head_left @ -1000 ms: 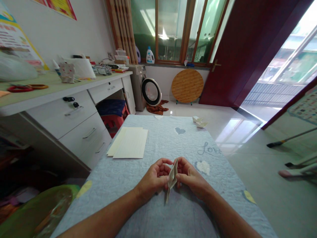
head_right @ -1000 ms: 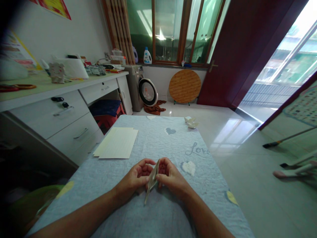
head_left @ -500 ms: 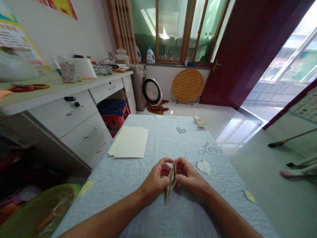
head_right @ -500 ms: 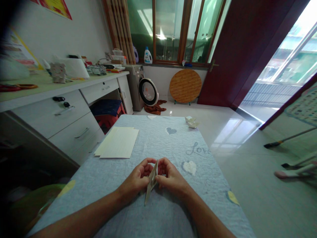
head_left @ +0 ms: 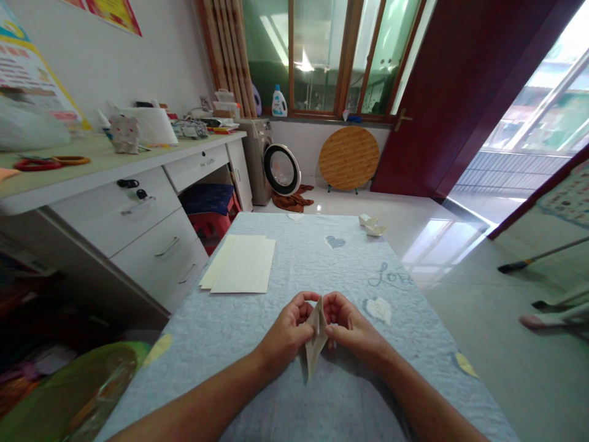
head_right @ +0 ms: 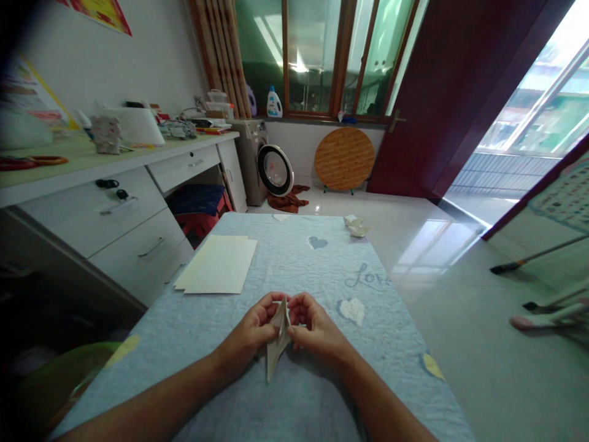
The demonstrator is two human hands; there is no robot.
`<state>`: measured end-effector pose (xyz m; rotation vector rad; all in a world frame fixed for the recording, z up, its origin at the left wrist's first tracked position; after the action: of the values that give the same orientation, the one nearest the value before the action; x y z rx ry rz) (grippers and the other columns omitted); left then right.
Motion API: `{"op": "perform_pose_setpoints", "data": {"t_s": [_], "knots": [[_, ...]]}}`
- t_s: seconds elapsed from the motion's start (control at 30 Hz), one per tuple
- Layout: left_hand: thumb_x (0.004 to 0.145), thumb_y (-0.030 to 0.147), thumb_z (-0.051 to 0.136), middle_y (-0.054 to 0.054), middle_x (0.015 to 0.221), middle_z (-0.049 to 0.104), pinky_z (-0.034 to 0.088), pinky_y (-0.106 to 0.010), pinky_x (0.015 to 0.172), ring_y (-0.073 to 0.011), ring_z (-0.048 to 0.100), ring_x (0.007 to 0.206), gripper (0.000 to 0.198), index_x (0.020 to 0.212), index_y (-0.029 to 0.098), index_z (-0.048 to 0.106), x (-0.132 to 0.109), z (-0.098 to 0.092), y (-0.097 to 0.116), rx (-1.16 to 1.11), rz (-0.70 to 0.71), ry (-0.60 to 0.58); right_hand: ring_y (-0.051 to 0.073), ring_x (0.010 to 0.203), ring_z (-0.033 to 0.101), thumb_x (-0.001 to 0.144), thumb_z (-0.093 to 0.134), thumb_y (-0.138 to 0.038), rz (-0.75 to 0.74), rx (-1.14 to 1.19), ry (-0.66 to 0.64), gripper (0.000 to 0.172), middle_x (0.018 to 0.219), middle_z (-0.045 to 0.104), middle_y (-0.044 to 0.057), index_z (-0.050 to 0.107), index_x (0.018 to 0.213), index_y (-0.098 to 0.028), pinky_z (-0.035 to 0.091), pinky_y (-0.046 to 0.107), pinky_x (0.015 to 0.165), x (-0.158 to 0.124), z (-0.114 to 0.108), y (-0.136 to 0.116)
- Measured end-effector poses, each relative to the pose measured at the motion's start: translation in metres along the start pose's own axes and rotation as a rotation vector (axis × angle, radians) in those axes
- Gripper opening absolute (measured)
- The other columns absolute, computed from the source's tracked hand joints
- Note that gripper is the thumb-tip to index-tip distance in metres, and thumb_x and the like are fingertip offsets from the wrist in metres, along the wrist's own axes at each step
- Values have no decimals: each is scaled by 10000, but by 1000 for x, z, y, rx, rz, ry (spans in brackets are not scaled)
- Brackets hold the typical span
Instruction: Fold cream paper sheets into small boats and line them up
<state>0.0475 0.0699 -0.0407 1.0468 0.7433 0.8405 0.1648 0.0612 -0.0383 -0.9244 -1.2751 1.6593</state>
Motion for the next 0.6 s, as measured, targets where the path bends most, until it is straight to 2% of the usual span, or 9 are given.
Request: {"op": "perform_pose_setpoints", "data": {"t_s": [0.1, 0.2, 0.37, 0.6], "knots": [[641, 146, 635, 48, 762, 556, 459, -252, 651, -122, 561, 632, 496, 1116, 228, 518, 1, 0, -1, -84, -18, -8, 103, 657, 499, 717, 789, -423, 5, 13, -11, 425, 819, 514, -25, 504, 961, -224, 443, 196, 502, 0, 1, 0], [642, 145, 655, 45, 766, 550, 461, -250, 662, -120, 557, 639, 502, 1120, 227, 524, 0, 0, -1, -72, -19, -8, 105, 647, 480, 730, 762, -381, -1, -52, 14, 372, 808, 506, -28, 493, 933, -225, 419, 197, 497, -1, 2, -1], [660, 155, 673, 22, 794, 558, 457, -247, 676, -153, 581, 747, 478, 1115, 222, 540, 0, 0, 0, 1, 6, 30, 100, 601, 441, 791, 643, -259, -109, -268, 107, 214, 706, 488, -54, 473, 916, -223, 349, 211, 527, -4, 2, -5], [687, 200, 721, 9, 814, 582, 447, -264, 714, -159, 588, 776, 441, 1091, 216, 545, 0, 3, 0, 22, 9, 2, 90, 494, 371, 771, 544, -166, -151, -579, 229, 144, 562, 445, -91, 460, 871, -227, 265, 213, 484, -7, -2, -12]]}}
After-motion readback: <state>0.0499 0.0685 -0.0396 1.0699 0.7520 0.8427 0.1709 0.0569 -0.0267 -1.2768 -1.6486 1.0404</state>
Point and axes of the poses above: each hand's wrist, its own x-axis towards the middle knuckle, its own z-axis out of the palm, y = z × x, the point moved 6 cm from there along x, towards the middle knuckle
